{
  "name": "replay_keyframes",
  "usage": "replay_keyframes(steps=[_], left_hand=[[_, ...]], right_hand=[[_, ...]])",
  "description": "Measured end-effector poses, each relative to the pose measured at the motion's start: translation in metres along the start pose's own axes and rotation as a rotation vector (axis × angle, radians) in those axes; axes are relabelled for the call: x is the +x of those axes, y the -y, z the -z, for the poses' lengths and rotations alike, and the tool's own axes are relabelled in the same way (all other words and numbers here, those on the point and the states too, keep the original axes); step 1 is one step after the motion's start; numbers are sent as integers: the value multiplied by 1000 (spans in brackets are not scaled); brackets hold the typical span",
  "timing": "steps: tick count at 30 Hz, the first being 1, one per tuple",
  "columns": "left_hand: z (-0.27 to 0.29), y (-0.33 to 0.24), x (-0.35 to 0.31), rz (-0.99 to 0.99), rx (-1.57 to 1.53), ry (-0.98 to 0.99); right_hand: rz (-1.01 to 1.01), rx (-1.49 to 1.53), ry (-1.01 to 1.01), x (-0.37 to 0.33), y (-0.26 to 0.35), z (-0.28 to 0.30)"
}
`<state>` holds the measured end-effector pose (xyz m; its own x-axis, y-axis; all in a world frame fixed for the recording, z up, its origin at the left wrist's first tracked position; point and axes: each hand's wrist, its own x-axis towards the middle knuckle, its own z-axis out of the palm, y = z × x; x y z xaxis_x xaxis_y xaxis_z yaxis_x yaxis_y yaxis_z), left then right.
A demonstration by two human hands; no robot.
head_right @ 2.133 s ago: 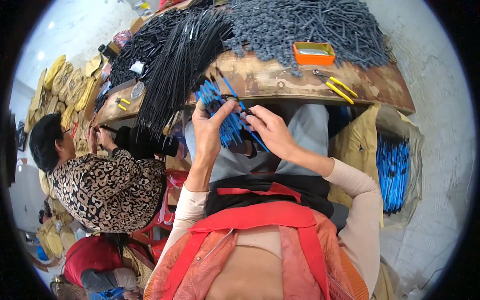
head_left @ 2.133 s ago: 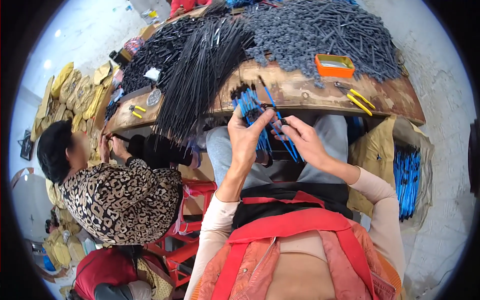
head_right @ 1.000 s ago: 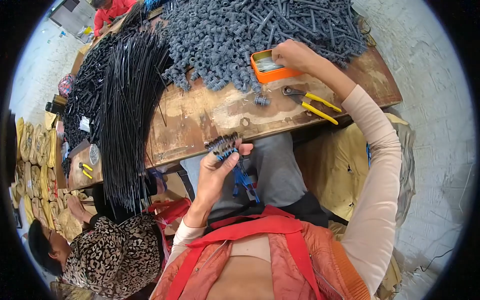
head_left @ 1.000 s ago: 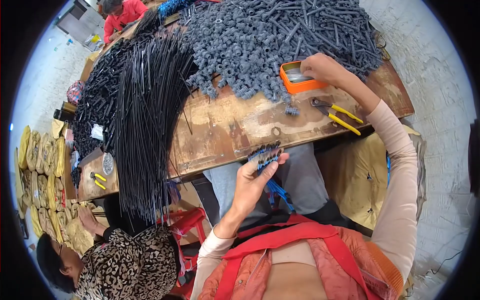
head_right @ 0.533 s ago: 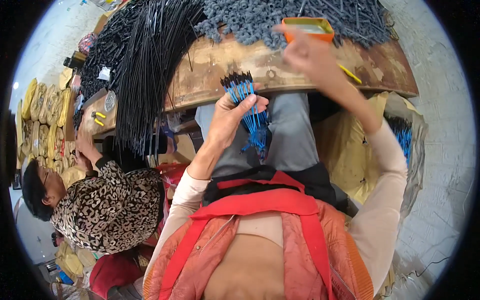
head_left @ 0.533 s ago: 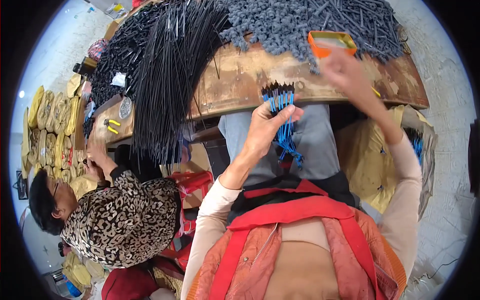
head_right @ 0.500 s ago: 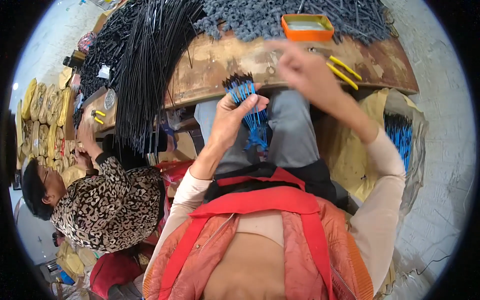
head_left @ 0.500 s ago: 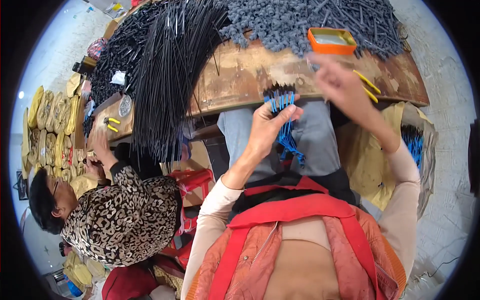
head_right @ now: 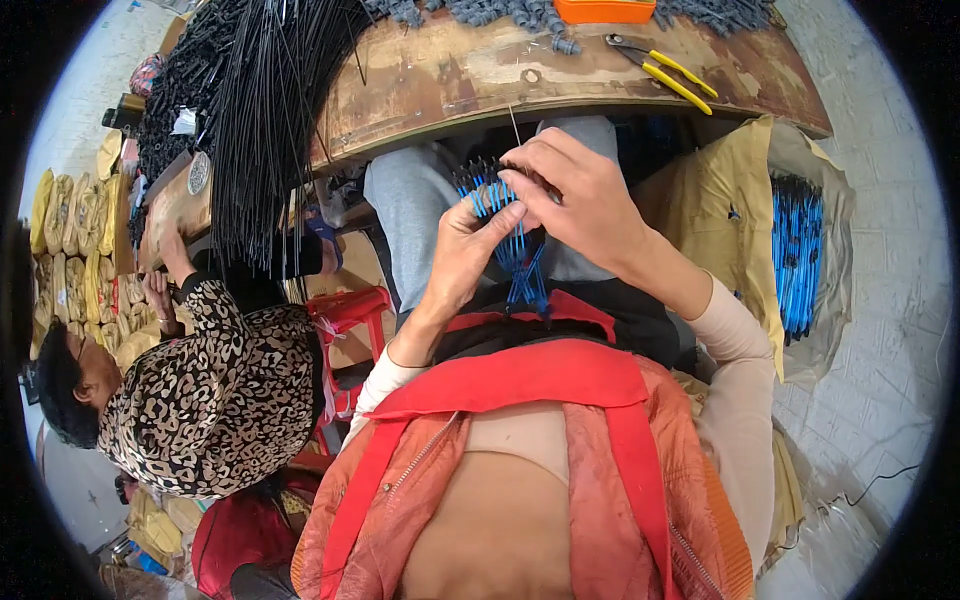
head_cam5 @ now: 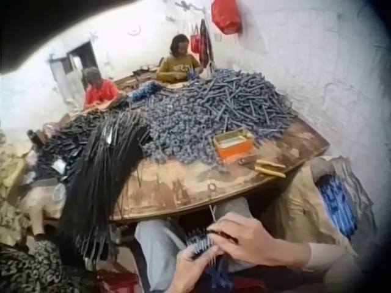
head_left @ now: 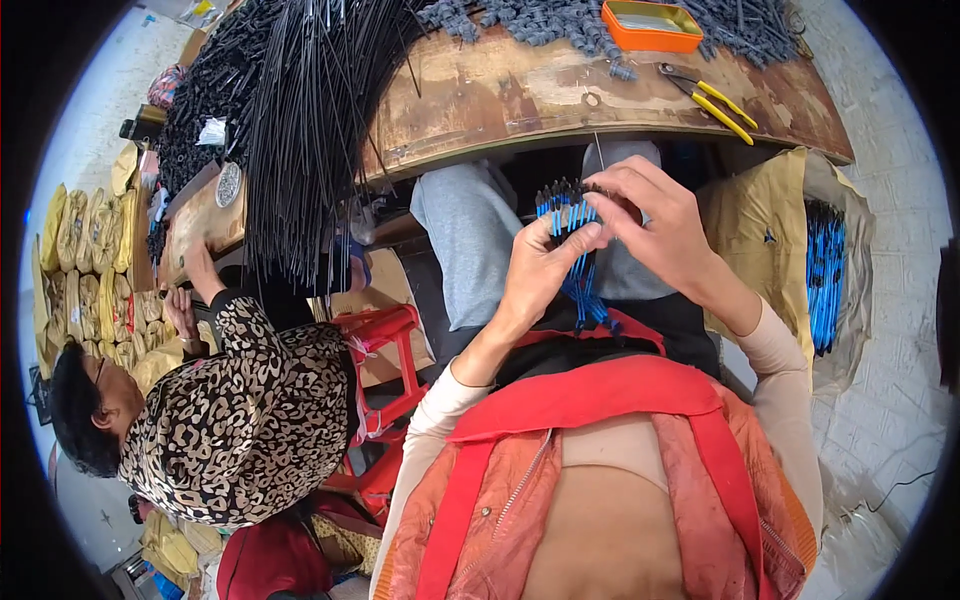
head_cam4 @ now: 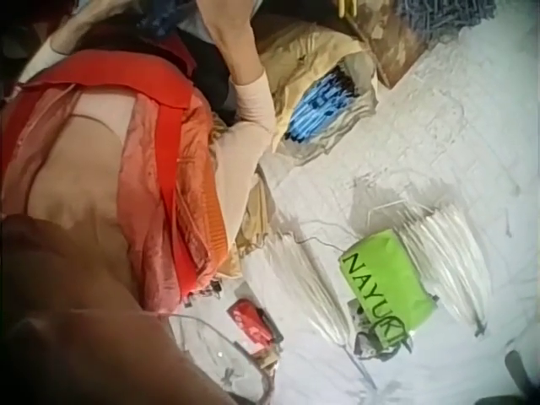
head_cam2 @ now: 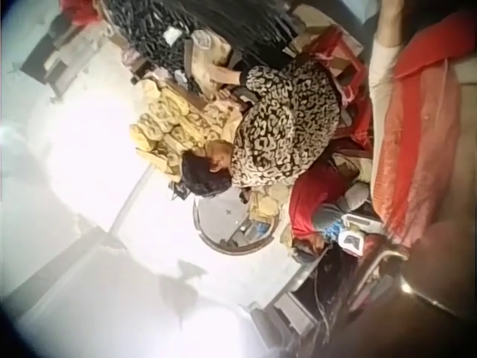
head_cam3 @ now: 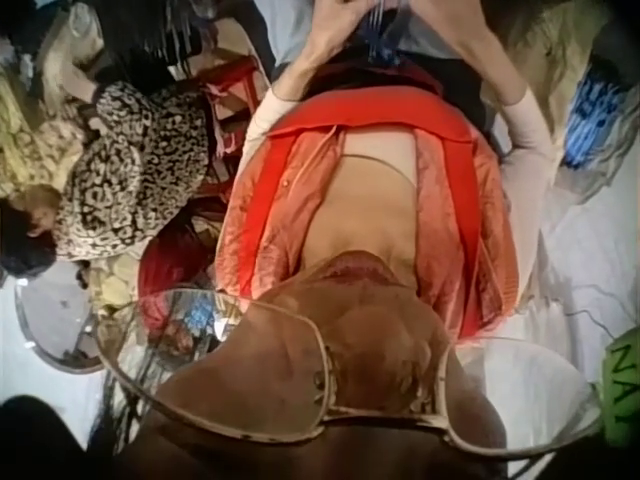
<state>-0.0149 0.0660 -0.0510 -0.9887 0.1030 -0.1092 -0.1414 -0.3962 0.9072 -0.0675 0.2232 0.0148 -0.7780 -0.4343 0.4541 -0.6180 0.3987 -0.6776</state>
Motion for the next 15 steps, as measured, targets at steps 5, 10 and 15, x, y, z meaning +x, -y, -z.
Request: replay_keyframes(steps=[5, 10, 15], left_hand=[[12, 0, -10, 60, -4, -1], [14, -6, -12, 173, -36, 5], [13, -4, -8, 202, -57, -14]], right_hand=[[45, -8, 134, 3, 5, 8], [-317, 271, 173, 0, -2, 32], [-224, 192, 311, 1, -7, 30]])
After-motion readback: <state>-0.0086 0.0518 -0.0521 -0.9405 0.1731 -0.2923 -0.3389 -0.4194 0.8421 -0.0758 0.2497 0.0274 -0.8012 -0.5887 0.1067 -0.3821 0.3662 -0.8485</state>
